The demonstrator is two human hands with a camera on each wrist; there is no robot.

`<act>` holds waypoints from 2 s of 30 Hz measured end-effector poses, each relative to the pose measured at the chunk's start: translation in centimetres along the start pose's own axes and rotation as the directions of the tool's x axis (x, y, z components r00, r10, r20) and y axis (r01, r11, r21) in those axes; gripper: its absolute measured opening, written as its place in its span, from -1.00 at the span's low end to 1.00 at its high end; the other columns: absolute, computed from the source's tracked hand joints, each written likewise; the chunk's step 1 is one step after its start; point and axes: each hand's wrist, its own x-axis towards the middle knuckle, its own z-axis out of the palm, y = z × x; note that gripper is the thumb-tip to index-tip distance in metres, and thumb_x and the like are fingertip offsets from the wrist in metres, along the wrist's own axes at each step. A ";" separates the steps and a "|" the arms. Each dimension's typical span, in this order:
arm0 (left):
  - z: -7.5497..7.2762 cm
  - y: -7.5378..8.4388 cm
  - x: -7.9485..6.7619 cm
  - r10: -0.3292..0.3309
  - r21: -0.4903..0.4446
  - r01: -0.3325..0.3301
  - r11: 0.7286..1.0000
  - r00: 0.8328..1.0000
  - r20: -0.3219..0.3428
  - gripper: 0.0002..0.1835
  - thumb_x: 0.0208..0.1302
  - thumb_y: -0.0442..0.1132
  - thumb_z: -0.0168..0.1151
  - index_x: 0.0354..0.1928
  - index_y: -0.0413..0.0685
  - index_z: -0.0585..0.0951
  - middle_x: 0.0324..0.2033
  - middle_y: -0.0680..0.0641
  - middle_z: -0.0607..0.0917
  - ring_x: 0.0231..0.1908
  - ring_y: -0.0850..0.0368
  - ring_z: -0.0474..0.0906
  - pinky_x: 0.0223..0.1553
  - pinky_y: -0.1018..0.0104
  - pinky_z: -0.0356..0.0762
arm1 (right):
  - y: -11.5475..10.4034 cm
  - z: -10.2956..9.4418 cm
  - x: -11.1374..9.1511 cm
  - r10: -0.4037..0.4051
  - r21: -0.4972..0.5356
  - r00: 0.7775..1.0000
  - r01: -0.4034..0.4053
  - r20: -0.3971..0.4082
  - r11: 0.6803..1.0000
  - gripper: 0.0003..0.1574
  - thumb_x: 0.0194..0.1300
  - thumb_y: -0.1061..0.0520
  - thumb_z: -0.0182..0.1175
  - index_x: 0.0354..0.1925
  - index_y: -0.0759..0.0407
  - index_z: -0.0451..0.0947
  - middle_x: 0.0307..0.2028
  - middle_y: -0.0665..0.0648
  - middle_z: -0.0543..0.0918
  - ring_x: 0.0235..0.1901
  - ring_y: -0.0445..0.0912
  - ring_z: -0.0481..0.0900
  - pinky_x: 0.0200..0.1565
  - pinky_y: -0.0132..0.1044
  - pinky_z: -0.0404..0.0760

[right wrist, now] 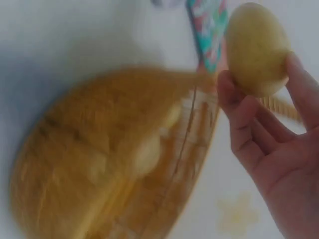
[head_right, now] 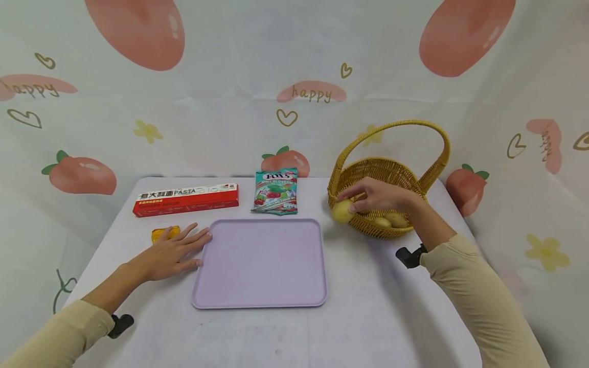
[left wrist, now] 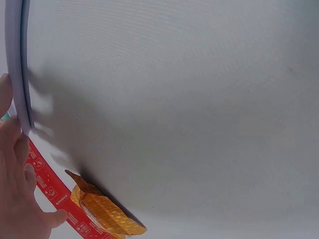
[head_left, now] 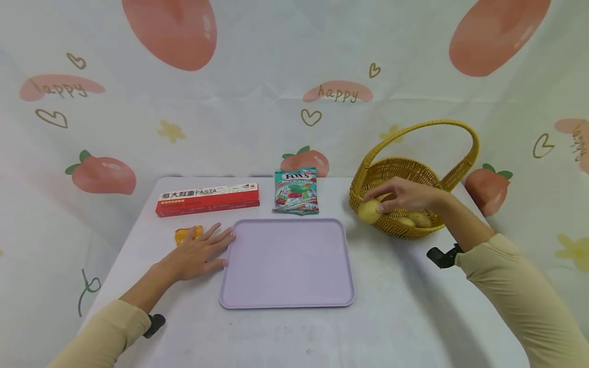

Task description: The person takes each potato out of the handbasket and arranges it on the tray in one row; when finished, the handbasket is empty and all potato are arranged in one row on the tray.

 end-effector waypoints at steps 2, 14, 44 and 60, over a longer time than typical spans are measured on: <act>0.0 0.0 0.0 0.002 -0.005 -0.002 1.000 1.000 0.002 -0.22 0.35 0.20 0.16 0.51 0.05 0.25 0.49 -0.09 0.25 0.50 -0.24 0.01 0.36 -0.46 -0.16 | -0.3 1.1 1.2 -0.015 0.030 1.000 0.014 0.013 0.999 -0.50 0.35 0.23 0.27 0.22 0.36 0.53 0.12 0.21 0.64 0.11 -0.05 0.53 0.22 0.01 0.47; 0.1 0.1 0.2 0.008 0.000 -0.008 1.000 1.000 -0.005 -0.22 0.35 0.21 0.15 0.51 0.05 0.26 0.49 -0.09 0.25 0.50 -0.23 0.00 0.36 -0.45 -0.14 | -2.4 8.3 9.8 -0.158 0.164 0.987 0.156 0.000 0.974 -0.54 0.32 0.36 0.24 0.18 0.46 0.52 0.12 0.33 0.62 0.11 0.11 0.53 0.19 -0.04 0.54; 0.0 0.0 0.0 0.036 0.000 -0.036 0.999 0.999 -0.023 -0.25 0.38 0.21 0.11 0.49 0.03 0.29 0.47 -0.09 0.28 0.49 -0.23 0.04 0.35 -0.44 -0.06 | -6.6 20.2 21.9 -0.022 0.081 0.965 0.045 -0.260 0.996 -0.57 0.33 0.40 0.18 0.14 0.22 0.61 0.14 0.12 0.64 0.23 -0.06 0.51 0.26 -0.28 0.45; 0.3 -0.2 0.1 0.026 -0.003 -0.026 1.000 1.000 -0.015 -0.24 0.38 0.24 0.08 0.51 0.06 0.27 0.48 -0.07 0.27 0.49 -0.23 0.03 0.35 -0.45 -0.06 | -6.3 17.5 19.6 -0.069 -0.038 0.987 0.065 -0.142 0.997 -0.42 0.35 0.28 0.23 0.32 0.23 0.47 0.26 0.15 0.56 0.22 0.06 0.55 0.20 -0.18 0.53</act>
